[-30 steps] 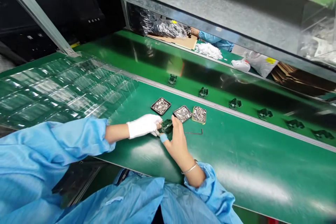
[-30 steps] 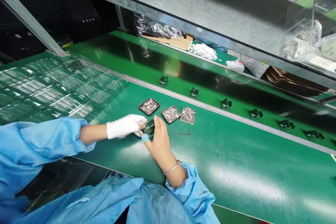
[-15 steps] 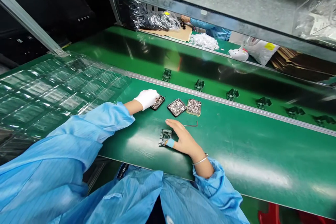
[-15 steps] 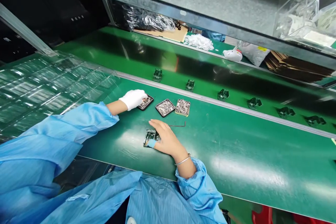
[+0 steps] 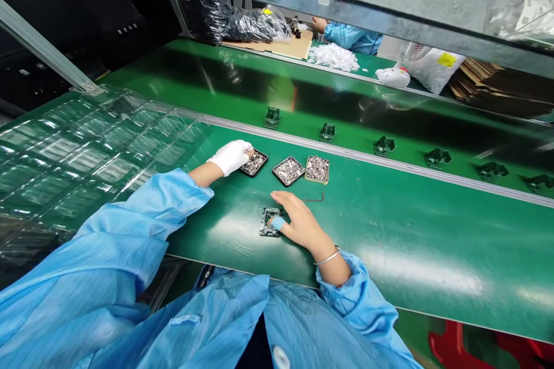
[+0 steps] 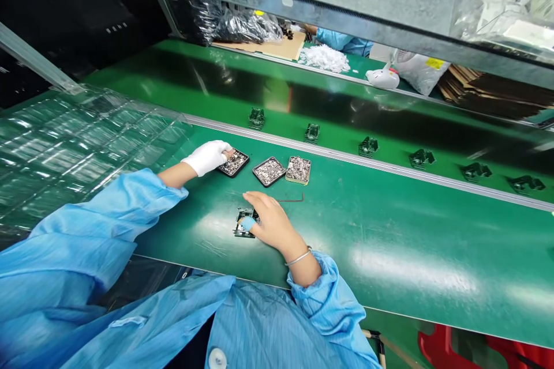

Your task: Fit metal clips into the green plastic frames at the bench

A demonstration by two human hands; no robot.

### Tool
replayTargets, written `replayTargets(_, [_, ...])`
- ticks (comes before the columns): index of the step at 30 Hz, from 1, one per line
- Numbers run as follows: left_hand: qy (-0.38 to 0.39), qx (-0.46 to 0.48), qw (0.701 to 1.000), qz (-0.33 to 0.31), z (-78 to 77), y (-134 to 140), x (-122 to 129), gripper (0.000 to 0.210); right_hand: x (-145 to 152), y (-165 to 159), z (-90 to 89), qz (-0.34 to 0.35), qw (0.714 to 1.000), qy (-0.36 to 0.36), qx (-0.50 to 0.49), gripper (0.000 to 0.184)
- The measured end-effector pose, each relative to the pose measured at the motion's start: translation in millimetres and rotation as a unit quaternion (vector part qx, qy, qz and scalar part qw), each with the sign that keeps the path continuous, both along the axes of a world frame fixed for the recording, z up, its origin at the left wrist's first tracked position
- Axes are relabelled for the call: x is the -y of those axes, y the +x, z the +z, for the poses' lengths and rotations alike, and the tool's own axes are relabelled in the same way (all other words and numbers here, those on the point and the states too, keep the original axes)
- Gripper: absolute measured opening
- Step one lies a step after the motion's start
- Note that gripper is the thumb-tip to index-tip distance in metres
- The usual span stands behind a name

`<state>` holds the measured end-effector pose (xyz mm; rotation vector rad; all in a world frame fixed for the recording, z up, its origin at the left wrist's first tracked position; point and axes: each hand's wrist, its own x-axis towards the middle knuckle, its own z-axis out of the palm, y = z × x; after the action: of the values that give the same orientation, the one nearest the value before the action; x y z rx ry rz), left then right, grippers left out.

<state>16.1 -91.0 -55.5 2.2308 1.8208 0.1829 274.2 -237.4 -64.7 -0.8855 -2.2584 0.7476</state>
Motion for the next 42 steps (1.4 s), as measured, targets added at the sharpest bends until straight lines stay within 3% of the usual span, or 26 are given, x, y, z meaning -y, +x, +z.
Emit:
replayTargets(4, [0.004, 0.064, 0.998, -0.012, 15.2, 7.8, 19.6, 0.036, -0.4, -1.3, -1.7, -0.04, 0.999, 0.006, -0.023, 0.046])
replayTargets(8, [-0.021, 0.224, 0.972, -0.06, 31.7, 38.3, 71.2, 0.037, 2.5, -8.8, -0.9, -0.128, 0.987, 0.007, -0.096, 0.037])
replayTargets(12, [-0.044, 0.288, 0.953, -0.082, 33.3, 69.0, 120.7, 0.033, 5.2, -16.8, 0.6, -0.169, 0.978, -0.007, -0.12, 0.02])
replayTargets(16, [-0.065, 0.376, 0.923, -0.048, 29.8, 80.2, 143.4, 0.03, 9.4, -14.0, 3.0, -0.17, 0.971, -0.038, -0.162, 0.016])
replayTargets(18, [-0.104, 0.433, 0.895, -0.027, 30.4, 80.9, 148.6, 0.028, 10.4, -8.6, 3.4, -0.154, 0.962, -0.102, -0.202, 0.011])
replayTargets(20, [-0.164, 0.508, 0.846, -0.014, 31.4, 81.4, 152.3, 0.029, 9.1, -3.5, 2.4, -0.094, 0.942, -0.204, -0.25, 0.009])
replayTargets(23, [-0.225, 0.609, 0.76, -0.014, 29.1, 83.7, 156.8, 0.04, 6.6, -1.0, 1.4, -0.033, 0.882, -0.345, -0.32, 0.012])
replayTargets(25, [-0.234, 0.64, 0.731, -0.018, 24.9, 85.1, 159.3, 0.042, 6.8, -3.1, 3.0, -0.046, 0.845, -0.396, -0.356, 0.02])
replayTargets(27, [-0.23, 0.655, 0.719, -0.028, 20.6, 85.1, 161.3, 0.04, 8.3, -6.6, 5.8, -0.06, 0.829, -0.424, -0.359, 0.023])
replayTargets(30, [-0.212, 0.657, 0.721, -0.062, 18.5, 82.0, 163.0, 0.03, 9.5, -10.2, 7.4, -0.072, 0.829, -0.443, -0.334, 0.025])
replayTargets(36, [-0.173, 0.59, 0.783, -0.093, 21.5, 72.5, 164.1, 0.015, 7.1, -1.0, -3.9, -0.032, 0.858, -0.424, -0.288, 0.016])
replayTargets(39, [-0.133, 0.566, 0.804, -0.126, 14.1, 71.5, 164.6, 0.014, 5.8, 4.6, -7.1, 0.025, 0.88, -0.407, -0.244, 0.009])
replayTargets(42, [-0.084, 0.518, 0.843, -0.121, 5.3, 71.3, 165.8, 0.016, 4.6, 5.1, -3.5, 0.053, 0.906, -0.368, -0.204, 0.009])
